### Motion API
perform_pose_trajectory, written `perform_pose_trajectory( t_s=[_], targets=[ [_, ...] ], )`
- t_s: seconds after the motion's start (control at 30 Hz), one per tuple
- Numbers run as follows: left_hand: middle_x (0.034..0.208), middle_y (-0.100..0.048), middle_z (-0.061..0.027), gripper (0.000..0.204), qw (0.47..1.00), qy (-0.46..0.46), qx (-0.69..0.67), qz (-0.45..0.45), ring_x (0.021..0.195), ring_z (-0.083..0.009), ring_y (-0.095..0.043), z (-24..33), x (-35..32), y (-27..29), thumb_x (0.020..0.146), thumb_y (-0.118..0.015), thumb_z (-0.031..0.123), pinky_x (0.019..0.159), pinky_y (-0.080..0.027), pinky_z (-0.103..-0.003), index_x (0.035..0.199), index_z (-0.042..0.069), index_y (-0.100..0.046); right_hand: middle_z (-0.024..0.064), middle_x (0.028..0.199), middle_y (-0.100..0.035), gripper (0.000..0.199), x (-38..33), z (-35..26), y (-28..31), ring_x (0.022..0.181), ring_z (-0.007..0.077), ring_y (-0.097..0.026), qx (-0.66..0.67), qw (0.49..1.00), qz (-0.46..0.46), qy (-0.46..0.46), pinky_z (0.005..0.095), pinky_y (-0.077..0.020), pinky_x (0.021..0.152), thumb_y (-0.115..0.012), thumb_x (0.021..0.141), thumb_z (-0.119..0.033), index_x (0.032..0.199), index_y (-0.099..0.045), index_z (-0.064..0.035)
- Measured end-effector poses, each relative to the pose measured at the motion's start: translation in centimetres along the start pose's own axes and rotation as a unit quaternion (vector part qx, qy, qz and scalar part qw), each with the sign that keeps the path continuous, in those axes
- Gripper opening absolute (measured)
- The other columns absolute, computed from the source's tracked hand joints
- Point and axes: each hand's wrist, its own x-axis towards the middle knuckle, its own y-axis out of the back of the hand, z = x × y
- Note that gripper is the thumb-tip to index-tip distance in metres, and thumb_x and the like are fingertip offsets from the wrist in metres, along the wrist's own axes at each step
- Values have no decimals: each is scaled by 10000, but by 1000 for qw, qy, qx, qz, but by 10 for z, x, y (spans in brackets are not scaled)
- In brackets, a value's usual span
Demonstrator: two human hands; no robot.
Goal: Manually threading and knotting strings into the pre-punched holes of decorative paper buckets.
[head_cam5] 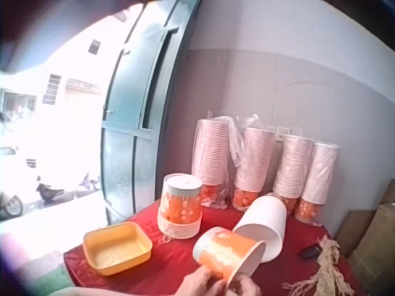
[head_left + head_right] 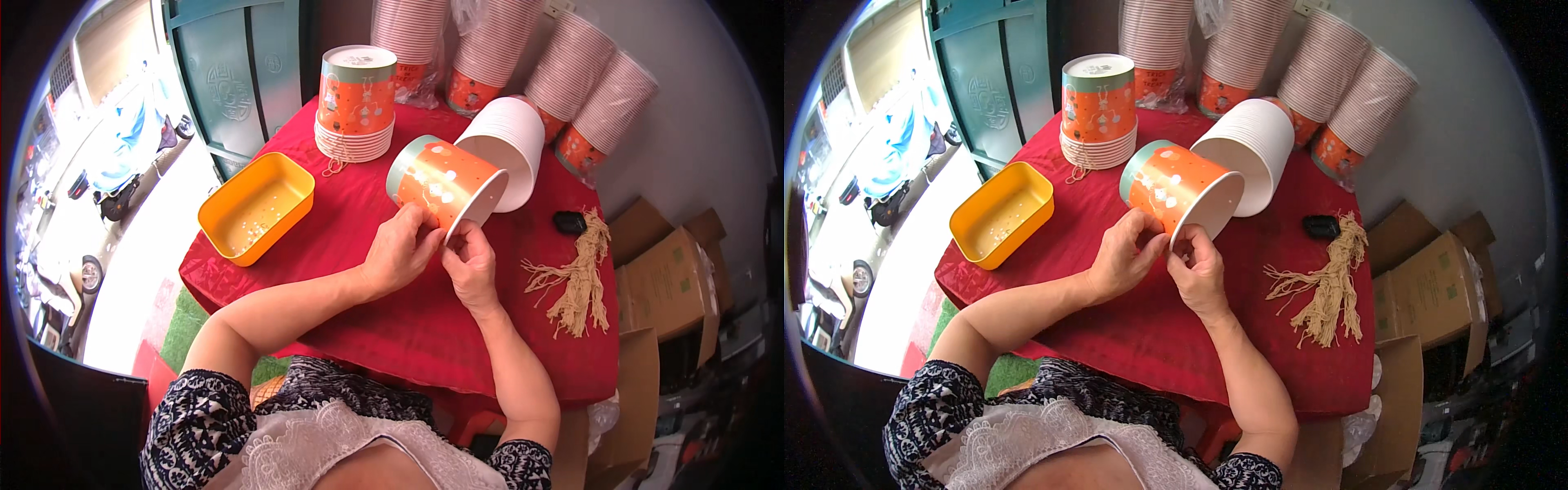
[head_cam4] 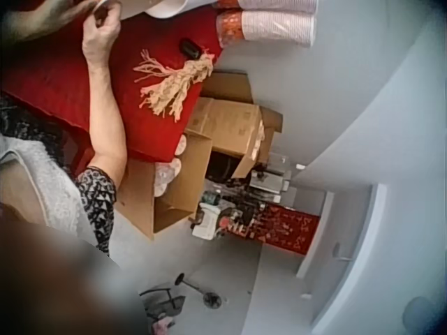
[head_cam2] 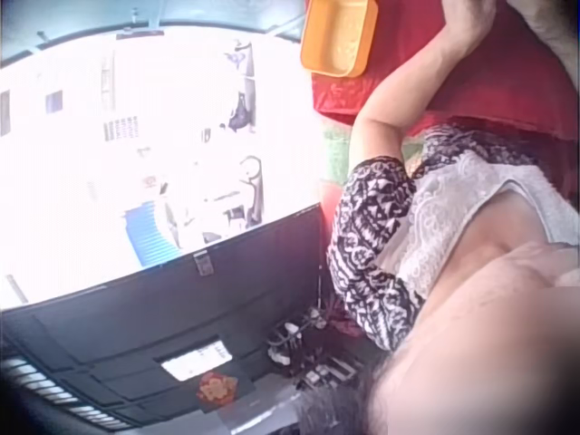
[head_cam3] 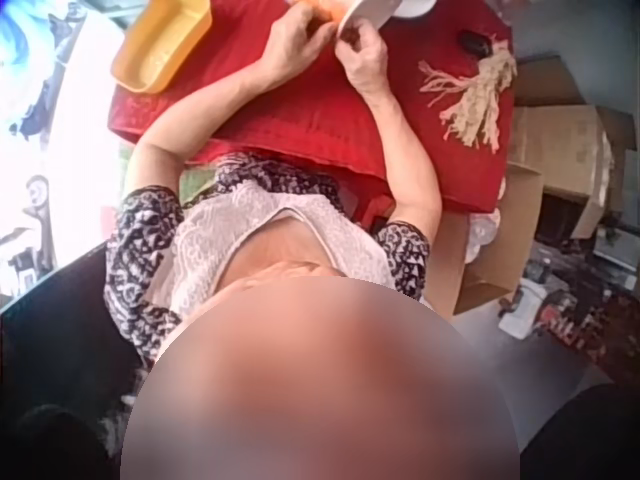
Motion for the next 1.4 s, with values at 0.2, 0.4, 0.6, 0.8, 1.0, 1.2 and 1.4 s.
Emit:
perform_pose_trajectory(
  t_s=[0.2, 0.4, 0.6, 0.8, 1.0, 1.2, 1.4],
  targets=[
    [829, -593, -122, 171, 999, -28, 20, 12, 694, -245, -621, -6, -2, -4, 849, -666, 1, 590, -497, -332, 948, 8, -527, -74, 799, -489, 158, -1, -2, -1, 678, 6, -428, 10, 1000, -5, 2, 179, -366, 589, -610, 877, 24, 1000, -557, -61],
    [823, -596, -145, 171, 996, -58, 58, 19, 705, -310, -632, -6, -1, -6, 824, -655, -24, 585, -500, -367, 922, 11, -520, -68, 801, -490, 168, -1, -2, -1, 673, 5, -426, -3, 1000, -7, 7, 177, -372, 586, -612, 875, 37, 999, -556, -60],
    [781, -590, -166, 154, 995, -67, 77, -17, 692, -353, -627, 2, 5, 5, 800, -666, 12, 585, -503, -409, 869, 16, -528, 26, 793, -558, 166, -2, -10, -3, 679, 104, -547, -161, 984, 11, 79, 257, -459, 605, -632, 850, 47, 976, -553, -26],
    [780, -608, -172, 116, 985, -56, 160, 24, 685, -341, -645, -3, 23, 71, 816, -650, 34, 589, -511, -412, 894, 27, -564, 136, 852, -594, 183, -6, -17, -7, 731, 276, -646, -252, 953, 0, 170, 368, -512, 622, -648, 801, 58, 942, -554, -11],
    [755, -629, -187, 119, 924, 68, 366, 94, 690, -338, -631, -36, 16, 182, 854, -636, 105, 641, -488, -404, 839, -8, -599, 123, 893, -602, 177, -3, -17, -7, 803, 334, -629, -309, 925, -48, 217, 418, -518, 668, -673, 795, 6, 928, -563, -33],
    [828, -638, -215, 141, 841, 191, 504, -37, 777, -397, -633, -46, -2, 224, 882, -585, 99, 718, -485, -460, 914, -32, -627, 136, 944, -602, 230, -4, -20, 6, 864, 335, -627, -348, 912, -81, 203, 422, -527, 736, -721, 803, -120, 950, -576, -18],
    [1210, -571, -184, 299, 921, 18, 385, 53, 1103, -352, -585, -19, -8, 204, 853, -561, -13, 929, -478, -398, 1150, -11, -598, 138, 989, -607, 262, -16, -49, 23, 951, 326, -615, -452, 861, -140, 184, 427, -507, 832, -718, 818, -203, 985, -623, -26]
  ],
)
